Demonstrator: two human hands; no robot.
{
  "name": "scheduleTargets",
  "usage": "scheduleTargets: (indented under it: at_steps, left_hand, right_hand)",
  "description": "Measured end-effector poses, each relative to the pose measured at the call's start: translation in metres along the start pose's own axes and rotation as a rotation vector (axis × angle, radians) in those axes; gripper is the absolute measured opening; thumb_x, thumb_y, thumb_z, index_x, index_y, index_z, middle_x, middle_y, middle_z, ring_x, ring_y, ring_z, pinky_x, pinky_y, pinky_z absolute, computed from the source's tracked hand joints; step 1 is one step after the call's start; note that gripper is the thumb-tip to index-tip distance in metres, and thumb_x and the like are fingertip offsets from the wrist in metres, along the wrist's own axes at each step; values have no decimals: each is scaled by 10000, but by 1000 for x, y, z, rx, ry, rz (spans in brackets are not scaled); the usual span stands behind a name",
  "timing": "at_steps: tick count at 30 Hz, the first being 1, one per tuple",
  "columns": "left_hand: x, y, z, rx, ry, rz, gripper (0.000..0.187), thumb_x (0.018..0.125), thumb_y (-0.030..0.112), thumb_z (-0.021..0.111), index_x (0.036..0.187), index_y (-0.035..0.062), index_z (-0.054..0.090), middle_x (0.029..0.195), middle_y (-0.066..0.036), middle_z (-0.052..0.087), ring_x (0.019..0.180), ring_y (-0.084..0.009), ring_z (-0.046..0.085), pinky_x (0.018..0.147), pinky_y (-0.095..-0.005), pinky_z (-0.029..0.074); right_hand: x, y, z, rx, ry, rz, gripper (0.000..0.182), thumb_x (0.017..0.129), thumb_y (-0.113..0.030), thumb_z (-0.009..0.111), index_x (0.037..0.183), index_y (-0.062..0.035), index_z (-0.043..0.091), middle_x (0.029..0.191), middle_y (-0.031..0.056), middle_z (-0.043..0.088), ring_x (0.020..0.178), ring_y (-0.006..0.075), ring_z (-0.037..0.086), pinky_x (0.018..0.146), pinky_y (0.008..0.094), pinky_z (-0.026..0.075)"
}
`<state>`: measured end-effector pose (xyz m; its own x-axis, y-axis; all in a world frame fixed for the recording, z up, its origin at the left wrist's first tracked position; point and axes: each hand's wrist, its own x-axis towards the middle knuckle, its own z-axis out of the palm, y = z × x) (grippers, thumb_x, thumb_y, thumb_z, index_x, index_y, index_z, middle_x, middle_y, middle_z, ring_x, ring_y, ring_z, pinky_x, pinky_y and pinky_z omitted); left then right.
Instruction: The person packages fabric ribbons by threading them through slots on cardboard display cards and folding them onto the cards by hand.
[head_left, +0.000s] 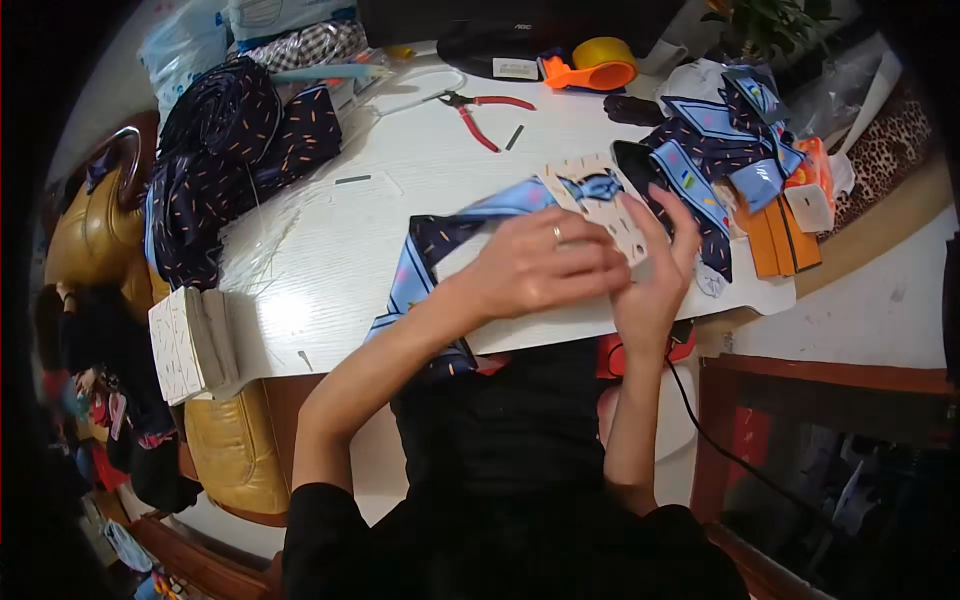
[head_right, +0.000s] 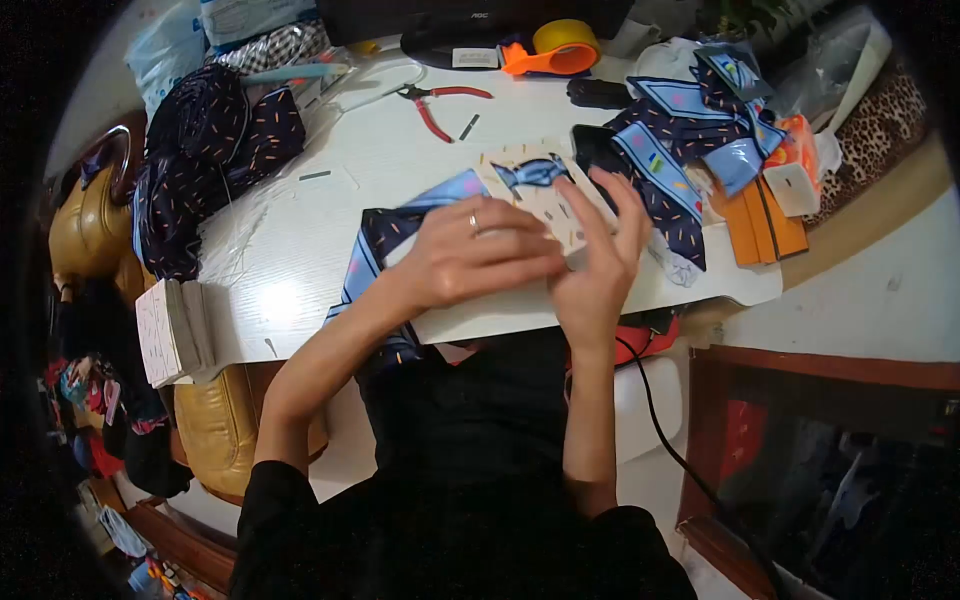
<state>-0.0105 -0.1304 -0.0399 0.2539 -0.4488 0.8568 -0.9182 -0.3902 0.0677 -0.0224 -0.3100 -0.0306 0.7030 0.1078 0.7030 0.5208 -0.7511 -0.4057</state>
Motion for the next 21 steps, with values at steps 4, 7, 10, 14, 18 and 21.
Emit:
scheduleTargets:
  at_steps: [4, 7, 10, 14, 18, 21]
  left_hand:
    - [4, 19, 1, -31, 17, 32, 312, 763, 114, 698, 1071, 96, 746, 1089, -27, 716, 979, -220, 686, 824, -329, 545]
    - [6, 26, -14, -83, 121, -67, 396, 763, 21, 686, 1157, 58, 686, 1172, -111, 681, 1064, -269, 657, 886, -376, 534]
    - [4, 30, -26, -121, 407, -430, 425, 738, -46, 606, 1156, 24, 644, 1185, -149, 652, 1090, -296, 641, 952, -396, 509]
    - [22, 9, -39, -701, 518, -861, 443, 766, -90, 487, 1201, -24, 538, 1222, -147, 612, 1166, -262, 598, 1009, -379, 466]
    - [63, 14, -71, -899, 78, -1036, 450, 792, 65, 557, 1236, -2, 555, 1226, -120, 614, 1074, -157, 623, 878, -279, 511]
    - [66, 11, -70, -1115, 90, -997, 360, 860, 119, 600, 1196, -11, 590, 1149, -88, 640, 878, -112, 679, 592, -196, 535]
  right_hand:
    - [1, 5, -1, 167, -58, 19, 291, 829, -162, 641, 1073, -93, 783, 1206, 139, 698, 1213, 355, 595, 1123, 489, 374]
    - [11, 4, -11, 170, 17, -32, 292, 822, -152, 679, 1087, -81, 780, 1205, 136, 698, 1177, 345, 619, 1109, 501, 390]
    - [19, 4, -17, 237, 126, -57, 301, 787, -161, 755, 1067, -50, 759, 1162, 161, 699, 1122, 328, 648, 1095, 518, 410]
    - [29, 7, -28, 297, 203, -227, 312, 758, -173, 784, 1033, -32, 743, 1059, 141, 700, 1023, 305, 680, 1090, 553, 415]
    - [43, 0, -36, 287, 308, -369, 266, 773, -193, 773, 988, -39, 746, 994, 117, 707, 968, 281, 696, 1083, 546, 422]
    - [52, -7, -48, 252, 368, -409, 210, 782, -176, 761, 929, -30, 732, 940, 112, 710, 934, 274, 705, 1051, 525, 435]
